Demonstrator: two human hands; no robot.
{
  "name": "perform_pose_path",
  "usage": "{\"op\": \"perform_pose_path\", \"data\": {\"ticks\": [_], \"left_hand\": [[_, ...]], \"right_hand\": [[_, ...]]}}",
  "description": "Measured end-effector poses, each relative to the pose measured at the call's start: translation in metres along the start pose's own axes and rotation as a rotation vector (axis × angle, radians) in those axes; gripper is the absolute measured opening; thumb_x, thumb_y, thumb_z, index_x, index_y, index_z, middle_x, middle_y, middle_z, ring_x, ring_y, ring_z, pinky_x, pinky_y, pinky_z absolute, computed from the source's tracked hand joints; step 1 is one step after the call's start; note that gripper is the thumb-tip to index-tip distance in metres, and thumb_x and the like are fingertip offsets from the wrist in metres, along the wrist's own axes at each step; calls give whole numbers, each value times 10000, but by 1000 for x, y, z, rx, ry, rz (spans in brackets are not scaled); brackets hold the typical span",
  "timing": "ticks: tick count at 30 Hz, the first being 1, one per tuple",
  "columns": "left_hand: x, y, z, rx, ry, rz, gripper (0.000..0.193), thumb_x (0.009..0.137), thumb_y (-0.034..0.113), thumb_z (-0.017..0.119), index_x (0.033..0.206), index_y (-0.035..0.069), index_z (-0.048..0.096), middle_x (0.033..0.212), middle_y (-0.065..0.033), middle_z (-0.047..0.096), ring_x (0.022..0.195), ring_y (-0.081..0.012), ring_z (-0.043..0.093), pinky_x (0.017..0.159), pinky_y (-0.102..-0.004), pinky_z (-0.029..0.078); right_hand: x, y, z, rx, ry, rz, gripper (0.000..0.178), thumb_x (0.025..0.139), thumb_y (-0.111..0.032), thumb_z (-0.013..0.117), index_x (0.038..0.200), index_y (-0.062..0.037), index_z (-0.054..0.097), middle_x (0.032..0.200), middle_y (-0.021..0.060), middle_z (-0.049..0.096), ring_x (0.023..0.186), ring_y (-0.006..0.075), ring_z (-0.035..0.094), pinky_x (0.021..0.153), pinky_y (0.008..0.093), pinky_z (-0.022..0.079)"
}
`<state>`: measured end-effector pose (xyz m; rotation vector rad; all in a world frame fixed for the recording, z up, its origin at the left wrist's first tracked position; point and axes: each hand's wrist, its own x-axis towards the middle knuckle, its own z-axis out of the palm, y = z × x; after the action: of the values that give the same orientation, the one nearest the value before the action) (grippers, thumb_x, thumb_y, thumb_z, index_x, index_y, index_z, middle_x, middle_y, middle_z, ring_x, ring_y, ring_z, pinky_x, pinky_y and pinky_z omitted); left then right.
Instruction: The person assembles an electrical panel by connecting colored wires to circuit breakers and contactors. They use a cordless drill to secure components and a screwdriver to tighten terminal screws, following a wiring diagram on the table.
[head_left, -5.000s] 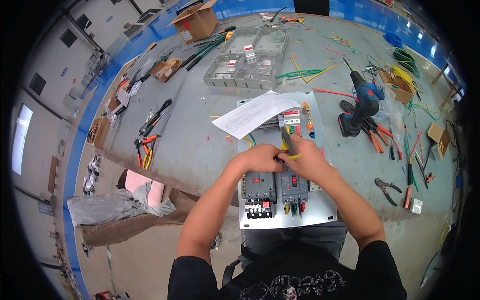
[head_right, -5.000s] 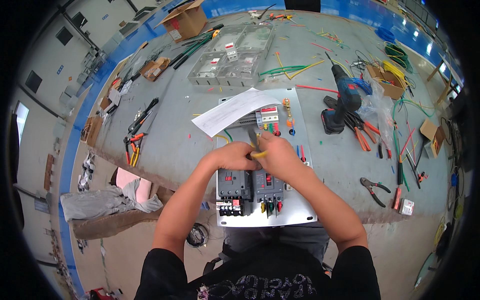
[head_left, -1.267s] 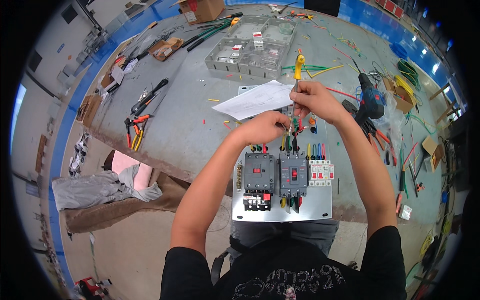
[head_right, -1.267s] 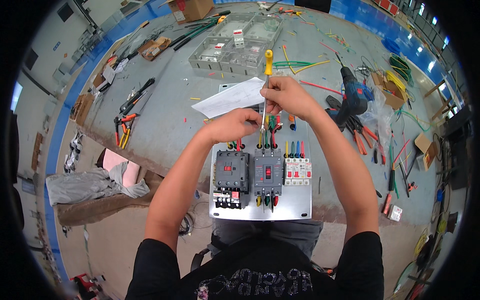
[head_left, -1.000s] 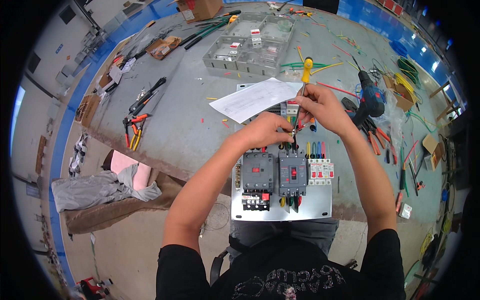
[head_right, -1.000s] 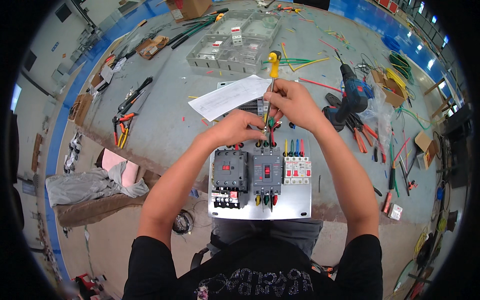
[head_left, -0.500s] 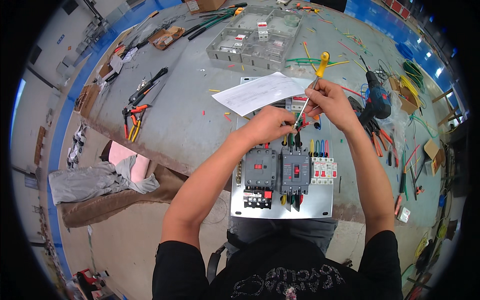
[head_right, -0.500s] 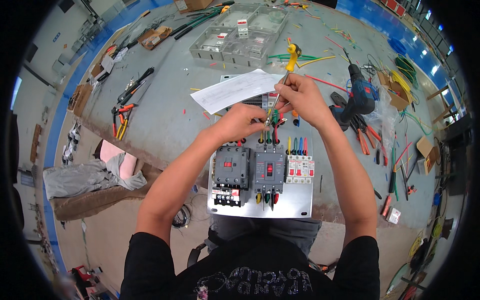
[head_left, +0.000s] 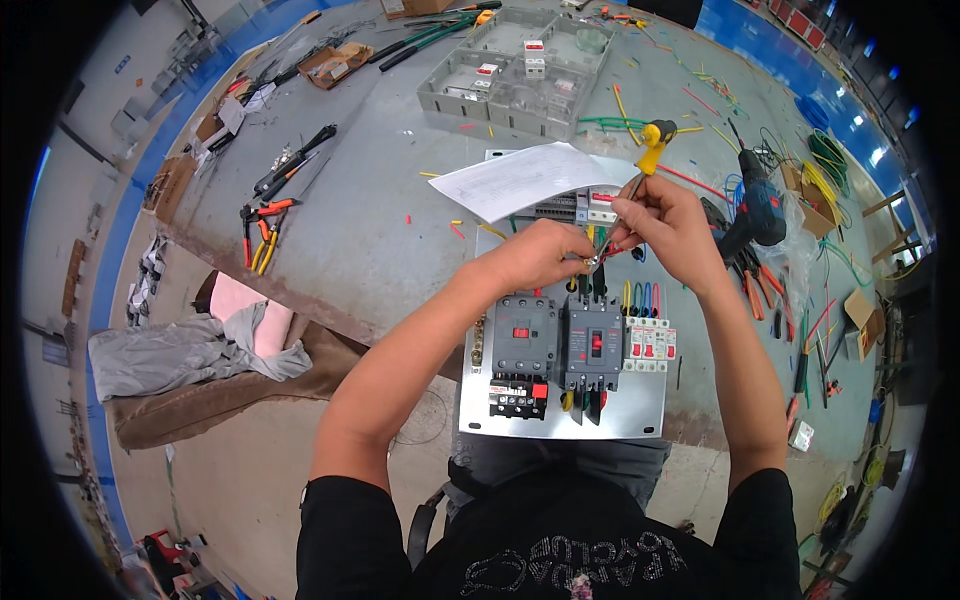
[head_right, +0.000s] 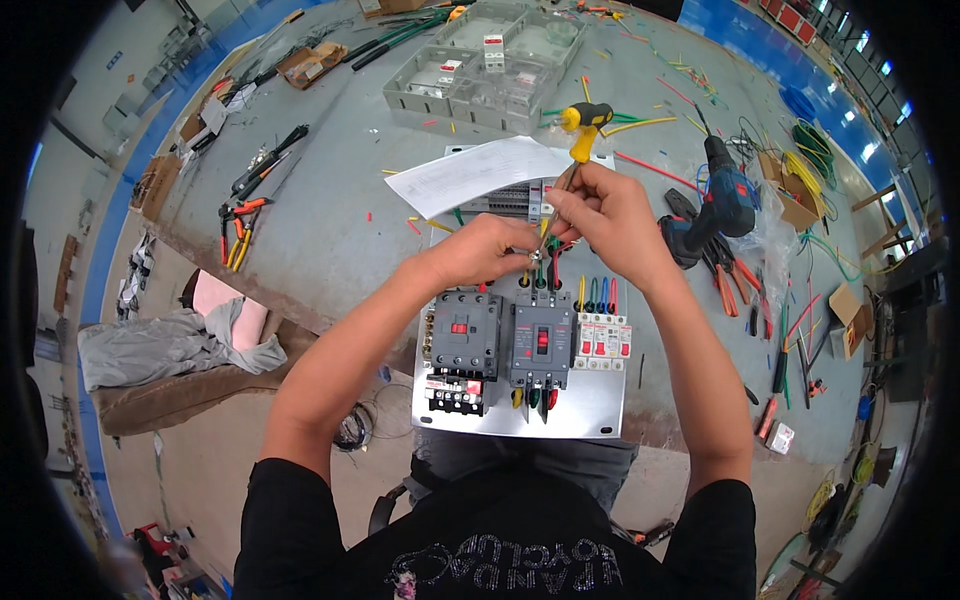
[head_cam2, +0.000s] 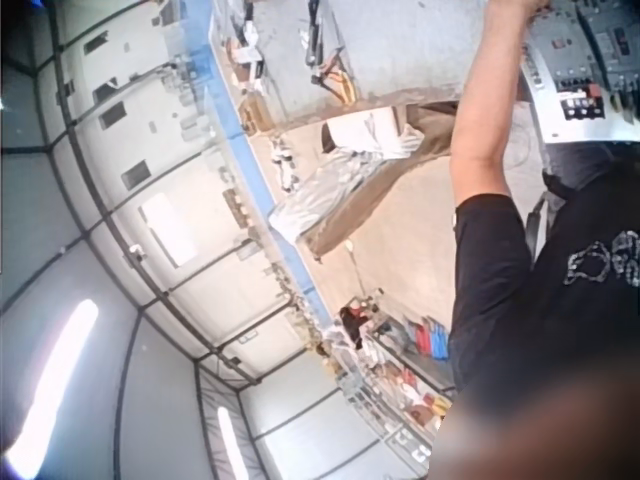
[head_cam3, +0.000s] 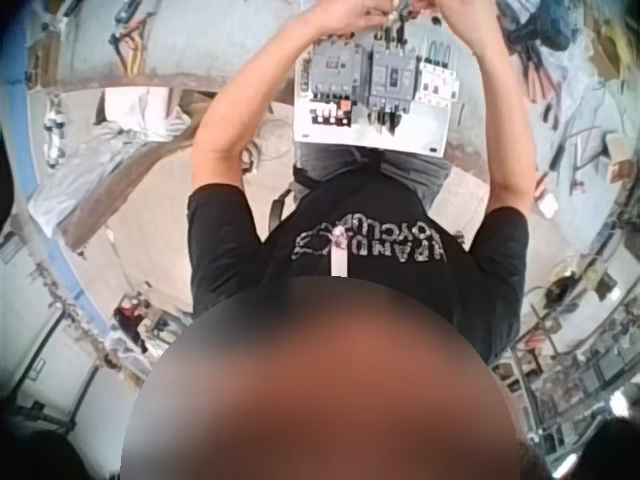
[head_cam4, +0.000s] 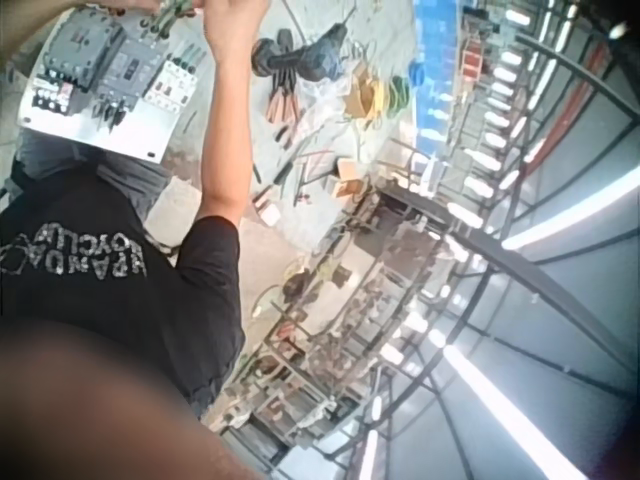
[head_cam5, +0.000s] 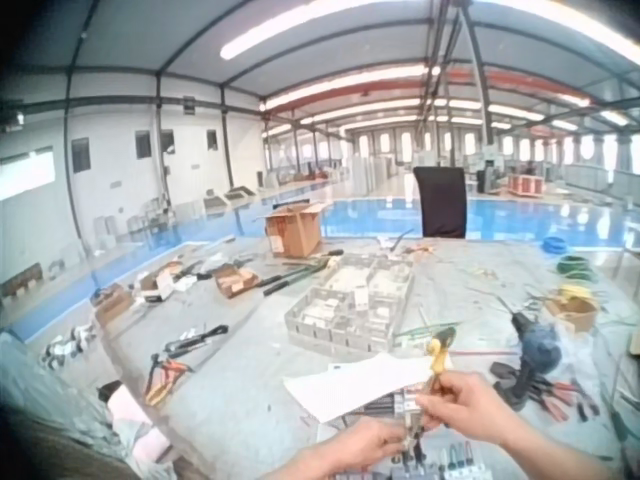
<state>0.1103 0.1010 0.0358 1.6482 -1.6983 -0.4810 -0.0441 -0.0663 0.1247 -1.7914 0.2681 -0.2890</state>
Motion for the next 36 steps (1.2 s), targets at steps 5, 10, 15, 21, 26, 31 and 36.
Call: {"op": "perform_pose_path", "data": {"ticks": [5,10,15,21,26,31,36], "left_hand": [[8,0,-7,212,-126,84,101,885,86,720,964,28,692,1031,-139,696,967,-375,697,833,-482,555],[13,-11,-7,339,-207,62,186,881,57,698,1061,85,738,1064,-110,713,978,-369,703,832,-494,564],[17,-20,-6,365,-275,27,332,878,46,689,1194,132,748,1078,-101,728,980,-372,706,820,-493,570],[27,-7,-12,379,-386,-125,299,843,24,709,1139,59,731,1031,-149,746,927,-389,711,797,-468,566],[23,-22,-7,320,-341,-91,187,820,56,729,1005,29,742,954,-176,739,892,-407,709,778,-473,561],[26,-34,-1,307,-386,-94,176,820,75,738,991,31,748,960,-179,740,871,-413,705,772,-468,566],[22,-25,-8,196,-272,-118,218,845,89,746,1054,64,805,905,-181,760,857,-326,744,765,-440,571]], "right_hand": [[-10,-6,-3,-114,-34,2,202,969,-105,756,1025,65,662,837,88,737,752,133,737,691,287,610],[-12,0,5,-194,-67,-72,175,946,-93,764,975,64,691,817,95,721,731,133,716,673,298,579],[-19,5,12,-359,-70,-140,164,912,-89,775,1003,33,715,789,125,675,672,172,673,624,325,543],[-24,6,18,-404,-90,-138,136,920,-50,749,1003,36,684,813,129,700,724,198,722,662,332,572],[-24,25,21,-359,-88,-131,140,945,-51,748,943,26,631,782,95,715,786,157,744,694,304,583],[-29,30,32,-507,-89,-332,144,902,-37,782,944,16,655,770,94,682,717,184,699,634,315,530],[-33,23,35,-486,-126,-270,146,904,-56,774,1020,1,706,829,158,706,718,317,685,650,389,534]]}}
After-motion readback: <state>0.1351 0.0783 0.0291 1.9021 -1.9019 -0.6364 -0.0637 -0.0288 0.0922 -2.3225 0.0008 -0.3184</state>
